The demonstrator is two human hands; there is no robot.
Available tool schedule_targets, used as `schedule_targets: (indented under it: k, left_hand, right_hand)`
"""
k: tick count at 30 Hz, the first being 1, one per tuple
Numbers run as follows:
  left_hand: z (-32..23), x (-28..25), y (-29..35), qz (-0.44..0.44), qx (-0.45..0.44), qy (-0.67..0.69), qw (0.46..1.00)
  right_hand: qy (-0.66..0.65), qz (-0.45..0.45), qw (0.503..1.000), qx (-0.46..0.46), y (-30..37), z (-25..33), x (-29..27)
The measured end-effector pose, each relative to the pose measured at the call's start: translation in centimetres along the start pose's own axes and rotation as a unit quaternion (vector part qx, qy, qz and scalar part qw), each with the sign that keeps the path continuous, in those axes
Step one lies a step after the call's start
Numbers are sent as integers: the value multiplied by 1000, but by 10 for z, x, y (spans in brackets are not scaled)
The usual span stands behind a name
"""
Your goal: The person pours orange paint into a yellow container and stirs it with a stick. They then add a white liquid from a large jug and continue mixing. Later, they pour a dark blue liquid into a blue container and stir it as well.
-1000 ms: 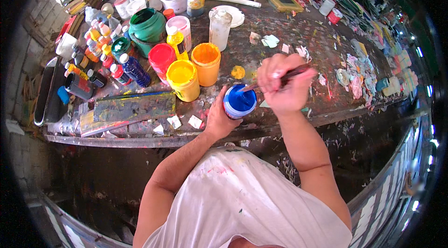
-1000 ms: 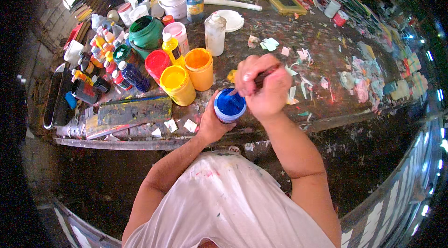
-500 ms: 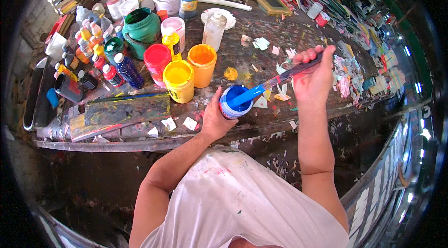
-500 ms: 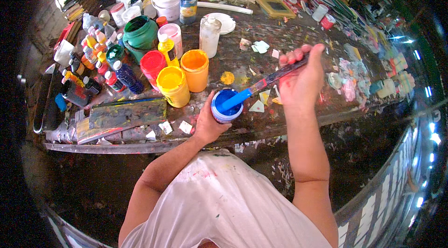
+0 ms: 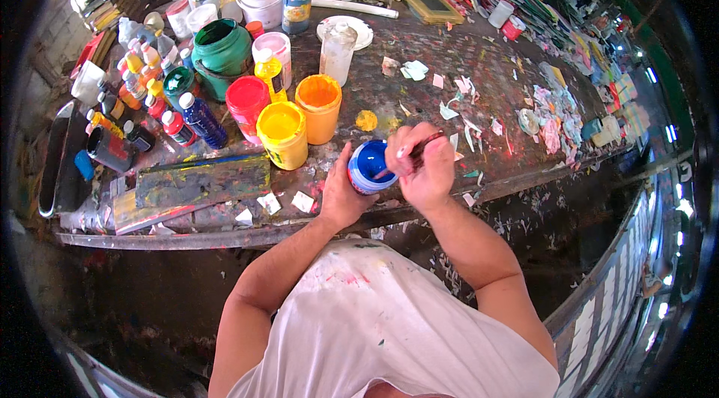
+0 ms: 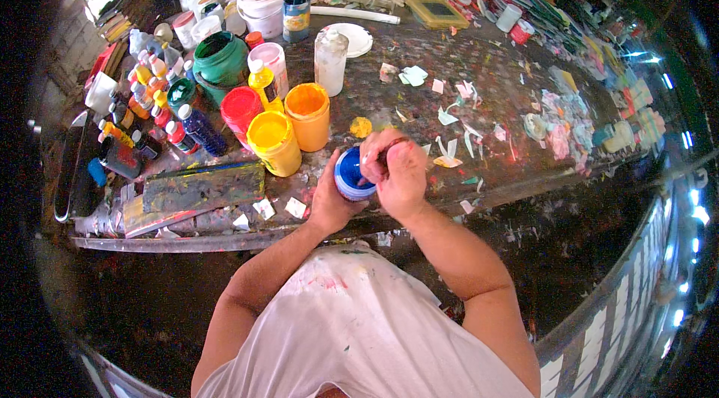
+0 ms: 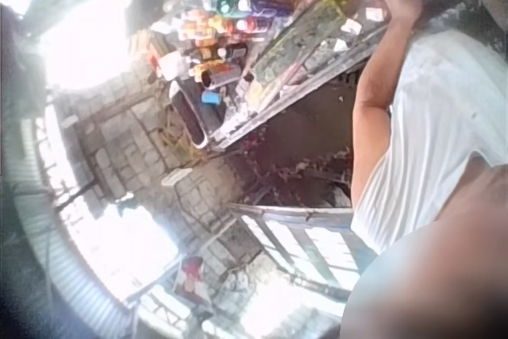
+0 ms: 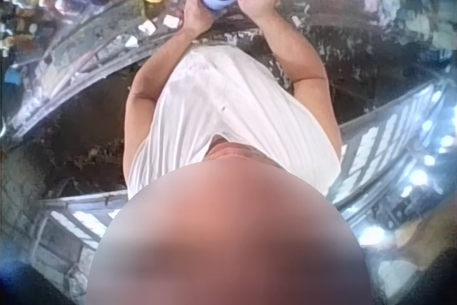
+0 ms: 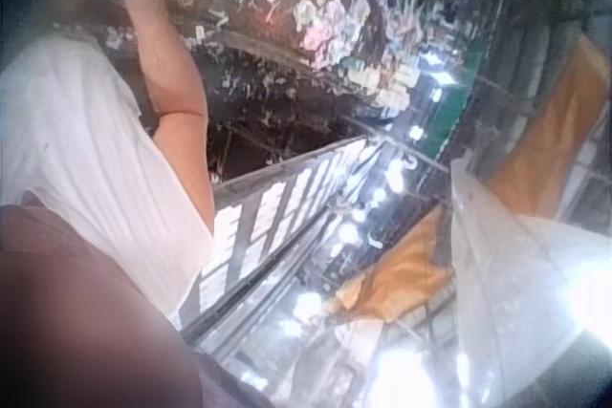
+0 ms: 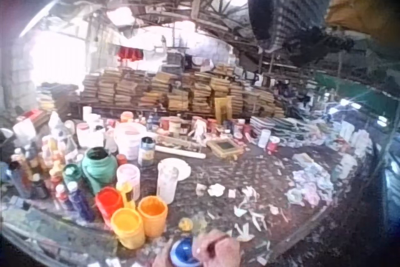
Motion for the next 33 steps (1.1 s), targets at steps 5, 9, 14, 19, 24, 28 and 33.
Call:
schedule_targets:
  k: [5, 9, 14, 19, 24, 28, 33]
  left_hand:
    - [2, 1, -1, -9, 6, -9, 1000]
    - [-4, -2, 3, -12, 32, 17, 999]
    - [-2, -1, 3, 3, -27, -3, 1000]
    - [-4, -3, -5, 17, -34, 9, 999]
    - [-8, -9, -7, 39, -10, 14, 999]
    - [-12, -30, 34, 25, -18, -74, 997]
    - [-24, -167, 80, -267, 154, -68, 949]
  right_hand:
    - [38, -79, 995, -52, -24, 2, -17]
    - [-81, 116, 990, 8, -26, -6, 20]
    - [-9, 30, 999, -37, -29, -1, -12]
    - [-74, -62, 995, 38, -20, -32, -26]
    - [98, -148, 980, 93, -16, -40, -63]
    - [169, -181, 967, 56, -10, -28, -98]
    - [282, -286, 916, -2, 33, 16, -151]
Point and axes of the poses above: each hand's wrist, its own y-axis away from the middle knuckle, its own x-axis out of the palm, z = x × y, the point moved 7 cm from there along -y, towards the middle knuckle, and after that the axes turned 10 degrees about y, right-handed, at the moved point
